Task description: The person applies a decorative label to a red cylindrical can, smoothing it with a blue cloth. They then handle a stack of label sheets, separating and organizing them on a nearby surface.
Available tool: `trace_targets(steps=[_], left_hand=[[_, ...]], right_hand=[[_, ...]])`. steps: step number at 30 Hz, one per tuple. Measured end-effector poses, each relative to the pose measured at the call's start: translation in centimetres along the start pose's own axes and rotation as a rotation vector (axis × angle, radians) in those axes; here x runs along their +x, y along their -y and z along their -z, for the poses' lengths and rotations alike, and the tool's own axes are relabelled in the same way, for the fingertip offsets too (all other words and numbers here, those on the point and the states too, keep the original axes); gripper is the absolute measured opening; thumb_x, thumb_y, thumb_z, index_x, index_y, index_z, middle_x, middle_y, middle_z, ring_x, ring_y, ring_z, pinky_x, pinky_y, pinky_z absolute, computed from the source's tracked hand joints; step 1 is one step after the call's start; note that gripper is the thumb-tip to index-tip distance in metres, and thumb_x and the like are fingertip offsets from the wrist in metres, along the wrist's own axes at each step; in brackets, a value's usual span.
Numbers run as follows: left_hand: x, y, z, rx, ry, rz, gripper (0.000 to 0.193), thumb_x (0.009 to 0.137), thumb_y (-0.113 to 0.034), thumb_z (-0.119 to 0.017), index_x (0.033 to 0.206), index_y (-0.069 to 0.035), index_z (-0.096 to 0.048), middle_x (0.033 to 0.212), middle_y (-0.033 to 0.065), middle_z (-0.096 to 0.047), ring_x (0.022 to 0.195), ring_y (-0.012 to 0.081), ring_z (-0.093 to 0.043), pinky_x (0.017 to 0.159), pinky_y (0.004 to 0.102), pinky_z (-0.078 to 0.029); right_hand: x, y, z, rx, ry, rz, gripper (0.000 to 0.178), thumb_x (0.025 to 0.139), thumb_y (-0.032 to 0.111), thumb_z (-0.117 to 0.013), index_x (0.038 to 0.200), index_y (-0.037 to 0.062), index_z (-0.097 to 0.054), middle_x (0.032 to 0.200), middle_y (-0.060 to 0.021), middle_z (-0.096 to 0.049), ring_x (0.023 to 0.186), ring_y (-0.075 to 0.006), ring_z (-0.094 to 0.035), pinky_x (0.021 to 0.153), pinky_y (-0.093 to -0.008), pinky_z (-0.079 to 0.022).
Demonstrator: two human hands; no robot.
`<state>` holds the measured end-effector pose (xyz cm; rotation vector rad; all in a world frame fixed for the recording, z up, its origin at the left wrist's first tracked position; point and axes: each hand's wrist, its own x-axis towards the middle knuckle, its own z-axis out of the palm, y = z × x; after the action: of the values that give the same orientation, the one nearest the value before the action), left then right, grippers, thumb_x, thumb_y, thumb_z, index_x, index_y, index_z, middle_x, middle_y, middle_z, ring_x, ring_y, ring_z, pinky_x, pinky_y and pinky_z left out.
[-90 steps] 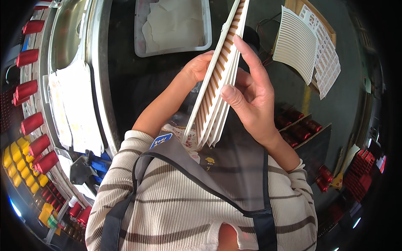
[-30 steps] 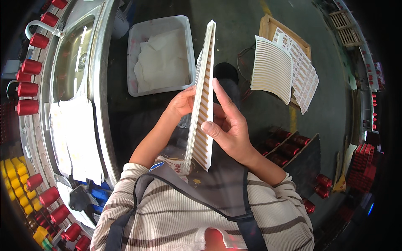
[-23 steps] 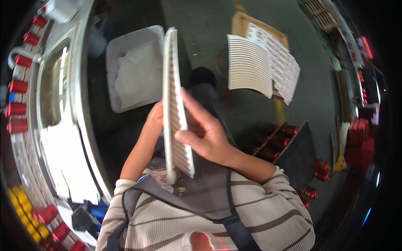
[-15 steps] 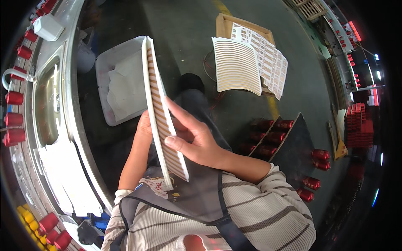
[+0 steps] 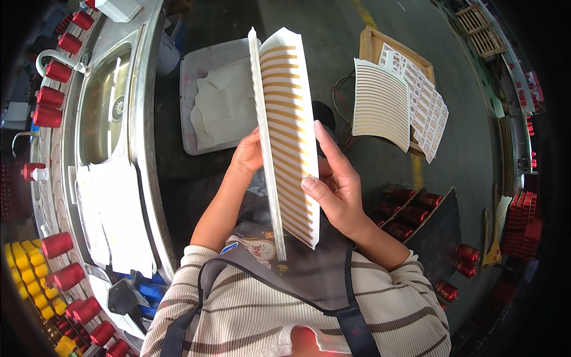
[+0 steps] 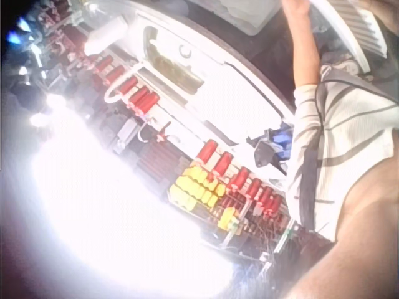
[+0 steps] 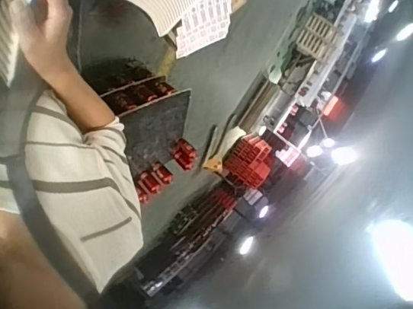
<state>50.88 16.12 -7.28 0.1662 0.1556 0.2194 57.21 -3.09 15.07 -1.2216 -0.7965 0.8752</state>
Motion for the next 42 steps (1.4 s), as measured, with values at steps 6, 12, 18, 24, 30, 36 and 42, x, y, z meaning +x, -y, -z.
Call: trace_targets(steps=[6, 12, 18, 24, 30, 36, 42], left_hand=[[-0.2, -0.5, -0.7, 0.001, 0.007, -0.032, 0.05, 0.088, -0.015, -0.067, 0.133, -0.003, -0.05, 0.12, 0.0124, -0.064, 0.109, 0.0246, -0.063, 0.098, 0.0411, -0.051], [-1.1, -1.0, -1.1, 0.004, 0.001, -0.036, 0.049, 0.088, -0.015, -0.066, 0.132, -0.003, -0.05, 0.119, 0.012, -0.065, 0.108, 0.0241, -0.064, 0.097, 0.0405, -0.052], [-1.6, -1.6, -0.6, 0.016, -0.003, -0.075, 0.047, 0.088, -0.015, -0.066, 0.131, -0.003, -0.051, 0.117, 0.0116, -0.066, 0.106, 0.0236, -0.065, 0.095, 0.0398, -0.052], [-1.3, -1.8, -0.6, 0.026, -0.004, -0.083, 0.046, 0.089, -0.014, -0.066, 0.131, -0.002, -0.051, 0.116, 0.0111, -0.066, 0.104, 0.0231, -0.065, 0.094, 0.0392, -0.053], [-1.9, -1.9, -1.3, 0.016, -0.003, -0.081, 0.044, 0.089, -0.014, -0.065, 0.13, -0.002, -0.052, 0.114, 0.0107, -0.067, 0.102, 0.0226, -0.066, 0.093, 0.0386, -0.054], [-0.7, -2.5, -0.9, 0.025, 0.013, -0.118, 0.043, 0.089, -0.014, -0.065, 0.129, -0.002, -0.052, 0.112, 0.0103, -0.067, 0.1, 0.0222, -0.067, 0.092, 0.038, -0.054], [-0.2, -2.6, -0.6, 0.024, 0.013, -0.169, 0.041, 0.09, -0.013, -0.065, 0.128, -0.002, -0.053, 0.111, 0.0099, -0.068, 0.098, 0.0217, -0.067, 0.091, 0.0374, -0.055]], right_hand=[[0.0, 0.3, 0.4, -0.047, -0.038, -0.012, 0.067, 0.091, -0.001, -0.056, 0.151, 0.0001, -0.028, 0.153, -0.0129, -0.037, 0.133, -0.0159, -0.042, 0.108, -0.0298, -0.035], [0.5, 0.4, 1.0, -0.034, -0.129, 0.025, 0.065, 0.091, -0.006, -0.05, 0.152, 0.0006, -0.028, 0.128, -0.0094, -0.058, 0.094, -0.0046, -0.056, 0.082, -0.0193, -0.045], [0.5, 0.0, 2.4, -0.149, -0.165, 0.003, 0.066, 0.089, -0.008, -0.049, 0.151, -0.0021, -0.027, 0.121, -0.013, -0.063, 0.093, -0.0062, -0.059, 0.083, -0.0198, -0.045], [1.0, 0.5, 2.4, -0.155, -0.242, 0.016, 0.064, 0.087, -0.01, -0.049, 0.148, -0.0034, -0.032, 0.108, -0.0109, -0.067, 0.079, -0.0025, -0.056, 0.072, -0.0165, -0.043], [1.0, 0.4, 4.2, -0.25, -0.266, 0.005, 0.063, 0.086, -0.01, -0.05, 0.147, -0.0037, -0.036, 0.1, -0.0084, -0.068, 0.074, -0.0013, -0.054, 0.068, -0.0155, -0.041], [1.2, 1.0, 4.1, -0.204, -0.294, 0.018, 0.063, 0.087, -0.011, -0.048, 0.148, -0.0039, -0.034, 0.105, -0.0114, -0.068, 0.08, -0.0041, -0.058, 0.072, -0.0167, -0.044], [1.1, 0.9, 4.1, -0.311, -0.335, 0.042, 0.059, 0.083, -0.013, -0.048, 0.141, -0.0038, -0.046, 0.116, -0.0102, -0.067, 0.073, -0.0012, -0.049, 0.068, -0.0164, -0.04]])
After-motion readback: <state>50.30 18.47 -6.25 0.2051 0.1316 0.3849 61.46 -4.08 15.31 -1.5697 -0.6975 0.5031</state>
